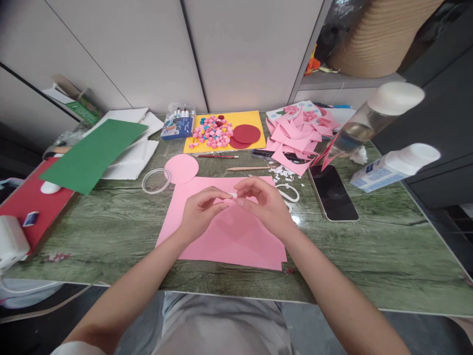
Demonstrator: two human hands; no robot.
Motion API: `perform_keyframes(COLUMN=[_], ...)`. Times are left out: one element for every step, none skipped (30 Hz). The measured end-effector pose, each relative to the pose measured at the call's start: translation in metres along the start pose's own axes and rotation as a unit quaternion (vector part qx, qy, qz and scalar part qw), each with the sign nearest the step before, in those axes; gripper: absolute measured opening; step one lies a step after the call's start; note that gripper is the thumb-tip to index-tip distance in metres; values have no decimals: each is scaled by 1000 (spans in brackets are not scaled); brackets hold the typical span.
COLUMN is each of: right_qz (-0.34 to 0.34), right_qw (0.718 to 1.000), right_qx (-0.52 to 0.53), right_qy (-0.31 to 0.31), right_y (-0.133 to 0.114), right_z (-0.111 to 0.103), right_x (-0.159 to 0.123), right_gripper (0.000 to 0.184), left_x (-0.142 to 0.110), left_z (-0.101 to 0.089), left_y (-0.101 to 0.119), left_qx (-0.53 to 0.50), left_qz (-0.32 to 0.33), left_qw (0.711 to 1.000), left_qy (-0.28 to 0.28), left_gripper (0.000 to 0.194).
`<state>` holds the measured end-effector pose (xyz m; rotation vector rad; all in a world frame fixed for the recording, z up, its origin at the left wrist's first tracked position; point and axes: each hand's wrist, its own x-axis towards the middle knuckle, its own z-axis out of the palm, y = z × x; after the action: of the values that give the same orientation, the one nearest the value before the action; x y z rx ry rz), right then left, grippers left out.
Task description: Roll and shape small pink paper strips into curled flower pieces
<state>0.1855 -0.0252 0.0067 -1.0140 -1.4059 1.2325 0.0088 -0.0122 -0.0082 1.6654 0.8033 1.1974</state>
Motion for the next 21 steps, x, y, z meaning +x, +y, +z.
perform_keyframes(right_qz=[4, 8, 12, 15, 19, 21, 21, 21, 20, 20, 20, 20, 19, 17, 13, 10, 7, 6, 7, 8, 9], right_qw=[1000, 1000, 1000, 999, 999, 999, 999, 999, 999, 999, 1000, 1000, 1000, 1000, 1000, 1000, 1000, 1000, 1000, 1000, 1000], right_qx=[13, 23, 29, 33, 36, 39, 39, 37, 32, 26, 20, 14, 10, 7, 4, 2, 0, -3, -6, -9, -12], right_qy=[-1, -1, -2, -3, -6, -8, -10, -12, -13, -12, -11, -11, -12, -13, -14, -14, -13, -13, -12, -11, -12], right_y=[1, 1, 1, 2, 2, 2, 2, 2, 2, 2, 2, 2, 2, 2, 1, 1, 1, 1, 1, 1, 0], right_z=[0, 0, 0, 0, -1, -1, -2, -2, -3, -3, -4, -4, -5, -5, -5, -5, -5, -4, -4, -4, -4], right_x=[0, 0, 0, -1, -1, -1, -1, -1, -1, 0, 0, 0, 0, 0, 0, 0, 0, 0, 0, 0, 0], right_gripper=[20, 19, 18, 17, 17, 17, 17, 17, 17, 16, 16, 15, 15, 14, 13, 12, 11, 10, 10, 10, 10], left_x=[0, 0, -1, -1, -1, -1, -1, -1, 0, 0, 0, 1, 1, 1, 1, 1, 1, 1, 1, 1, 1], left_z=[0, 0, 1, 1, 1, 0, 0, 0, 0, 0, -1, -1, -1, -1, -1, -1, -1, -1, -1, 0, 0], left_y=[0, 0, 0, 0, 0, 0, 0, 0, 0, 0, 0, 1, 1, 2, 3, 3, 4, 4, 4, 5, 5], left_qx=[2, 5, 8, 12, 14, 16, 16, 15, 14, 11, 8, 3, -2, -8, -16, -24, -32, -40, -47, -54, -59], left_qz=[0, -1, -2, -3, -5, -5, -6, -6, -7, -8, -10, -12, -13, -14, -14, -14, -15, -18, -21, -27, -35], left_qw=[1000, 1000, 1000, 1000, 1000, 1000, 1000, 1000, 1000, 1000, 1000, 1000, 1000, 1000, 1000, 999, 999, 999, 998, 998, 997], left_qy=[-3, -7, -9, -11, -12, -12, -12, -13, -12, -12, -13, -14, -16, -18, -20, -21, -22, -23, -24, -25, -26], left_gripper=[14, 14, 13, 13, 13, 13, 13, 13, 13, 13, 13, 12, 12, 12, 12, 12, 11, 11, 10, 10, 9])
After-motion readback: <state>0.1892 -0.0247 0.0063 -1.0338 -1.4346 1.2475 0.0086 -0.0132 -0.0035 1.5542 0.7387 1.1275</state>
